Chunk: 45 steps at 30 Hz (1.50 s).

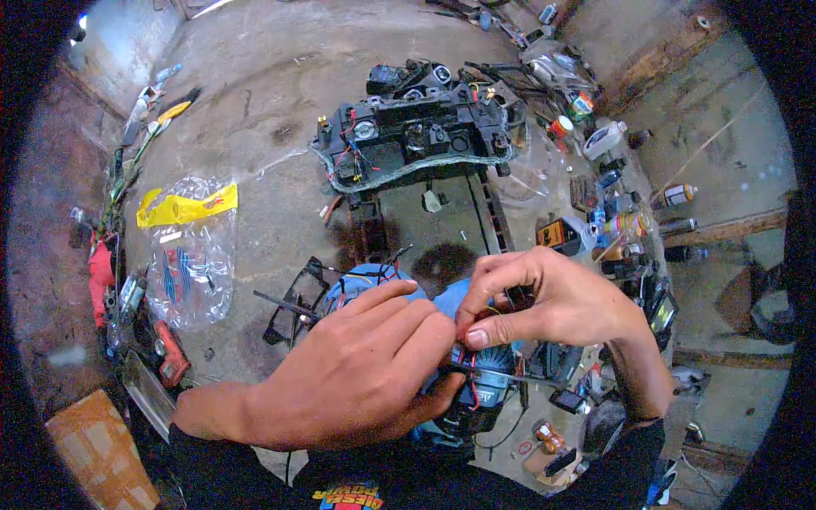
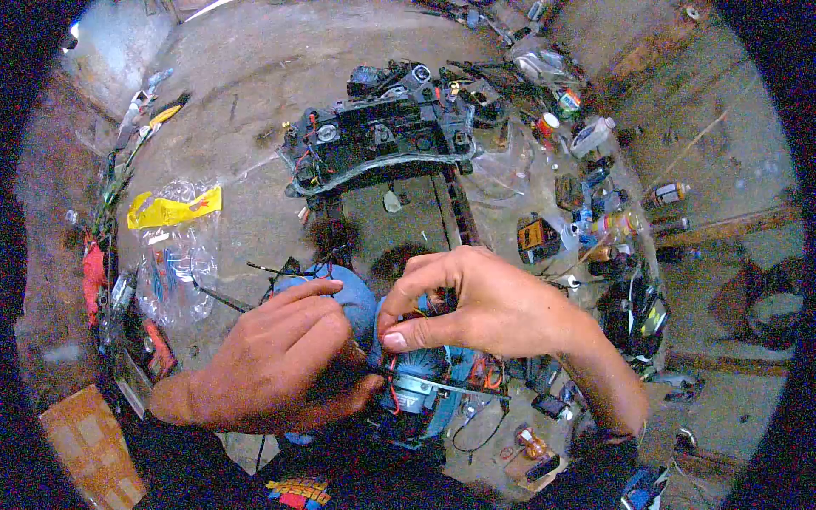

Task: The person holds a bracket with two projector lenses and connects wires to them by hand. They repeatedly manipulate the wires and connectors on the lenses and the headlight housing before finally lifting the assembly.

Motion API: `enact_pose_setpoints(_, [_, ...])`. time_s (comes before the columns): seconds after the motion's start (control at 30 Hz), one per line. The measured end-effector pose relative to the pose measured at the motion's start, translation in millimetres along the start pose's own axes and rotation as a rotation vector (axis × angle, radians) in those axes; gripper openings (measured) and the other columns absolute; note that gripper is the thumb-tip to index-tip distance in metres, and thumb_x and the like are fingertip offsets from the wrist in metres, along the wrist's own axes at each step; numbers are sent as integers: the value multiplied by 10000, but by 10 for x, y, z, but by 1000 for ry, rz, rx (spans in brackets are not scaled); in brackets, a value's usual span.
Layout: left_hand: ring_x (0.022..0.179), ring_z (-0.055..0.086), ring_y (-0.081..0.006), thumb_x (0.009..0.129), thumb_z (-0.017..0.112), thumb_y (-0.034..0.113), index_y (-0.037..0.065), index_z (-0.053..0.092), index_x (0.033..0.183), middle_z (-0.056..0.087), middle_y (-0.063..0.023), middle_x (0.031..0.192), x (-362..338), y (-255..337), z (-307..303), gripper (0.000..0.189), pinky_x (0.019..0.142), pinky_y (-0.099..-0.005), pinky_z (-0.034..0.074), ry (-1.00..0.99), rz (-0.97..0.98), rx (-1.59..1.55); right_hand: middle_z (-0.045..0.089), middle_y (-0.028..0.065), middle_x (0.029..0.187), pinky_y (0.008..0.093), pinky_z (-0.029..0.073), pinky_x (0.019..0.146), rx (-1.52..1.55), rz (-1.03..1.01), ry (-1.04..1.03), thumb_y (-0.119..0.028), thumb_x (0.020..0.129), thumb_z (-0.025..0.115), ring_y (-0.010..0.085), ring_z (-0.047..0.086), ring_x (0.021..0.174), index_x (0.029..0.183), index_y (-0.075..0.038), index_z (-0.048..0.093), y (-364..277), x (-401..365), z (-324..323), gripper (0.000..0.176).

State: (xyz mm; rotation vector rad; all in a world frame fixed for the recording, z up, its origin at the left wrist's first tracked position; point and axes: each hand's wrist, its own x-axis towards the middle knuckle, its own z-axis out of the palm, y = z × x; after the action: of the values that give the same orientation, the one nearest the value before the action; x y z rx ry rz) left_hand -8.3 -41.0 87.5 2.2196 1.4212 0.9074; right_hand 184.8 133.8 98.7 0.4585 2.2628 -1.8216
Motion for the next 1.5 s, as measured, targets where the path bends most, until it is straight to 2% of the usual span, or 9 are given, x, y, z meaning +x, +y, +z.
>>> enact_pose_setpoints(0.27, [858, 679, -378, 835, 844, 244, 24, 582, 933, 627, -159, 888, 14, 12, -6, 356, 1005, -526, 564, 26, 7, 22, 723, 54, 954, 345, 507, 855, -29, -93, 4, -257, 931, 814, 174, 641, 922, 1051, -47, 789, 31, 47, 3, 244])
enact_pose_setpoints(0.57, [901, 655, -354, 870, 775, 218, 0, 577, 1020, 600, -151, 919, 9, 1, -20, 330, 989, -479, 532, -19, -6, 4, 718, 60, 928, 352, 505, 827, -10, -60, 23, -294, 923, 816, 188, 641, 911, 1022, -54, 794, -27, 30, 17, 261])
enact_pose_setpoints(0.77, [861, 655, -347, 869, 785, 206, 3, 582, 986, 587, -149, 880, 18, -5, 8, 311, 966, -475, 553, 0, 1, 10, 718, 70, 914, 357, 505, 847, -67, -44, -34, -254, 901, 820, 201, 643, 924, 1041, -52, 786, 22, 74, -8, 248])
enact_pose_setpoints(0.9, [817, 668, -346, 847, 824, 182, 17, 608, 892, 597, -141, 849, 52, 41, 13, 276, 965, -505, 579, -11, -34, 34, 762, 88, 1000, 355, 521, 916, -46, -174, -77, -302, 897, 804, 212, 685, 989, 1073, -48, 783, 152, 104, -41, 309])
enact_pose_setpoints(1.0, [797, 681, -336, 816, 850, 182, 26, 617, 875, 607, -142, 837, 51, 62, 29, 286, 957, -529, 584, -3, -47, 67, 713, 73, 937, 354, 506, 814, 8, -172, -50, -269, 919, 813, 195, 629, 878, 992, -31, 776, 191, 116, 13, 252])
enact_pose_setpoints(1.2, [779, 715, -294, 733, 902, 122, 54, 632, 880, 686, -81, 824, 44, 139, 75, 314, 1012, -573, 558, 0, -158, 72, 718, 98, 888, 351, 514, 781, 126, -418, -108, -295, 919, 802, 187, 657, 846, 992, -10, 764, 379, 158, 8, 296])
enact_pose_setpoints(1.27, [781, 717, -293, 720, 904, 106, 61, 626, 874, 688, -88, 829, 53, 183, 81, 321, 1018, -581, 555, -7, -227, 56, 731, 112, 890, 359, 525, 787, 40, -398, -81, -307, 919, 798, 202, 681, 847, 1016, -5, 762, 359, 147, -10, 319])
enact_pose_setpoints(1.37, [765, 701, -236, 717, 887, 192, 17, 626, 1163, 701, -82, 813, -20, 149, 97, 546, 874, -401, 562, -25, -237, 166, 754, 134, 901, 373, 540, 799, -53, -348, -63, -325, 917, 792, 225, 712, 853, 1032, -2, 770, 366, 188, 2, 343])
enact_pose_setpoints(1.5, [840, 706, -224, 732, 874, 257, -17, 657, 1261, 733, -107, 900, -49, 179, 66, 635, 851, -350, 550, -9, -363, 180, 782, 147, 918, 395, 549, 810, 32, -468, -54, -374, 908, 788, 262, 735, 877, 1001, -16, 804, 468, 226, -10, 370])
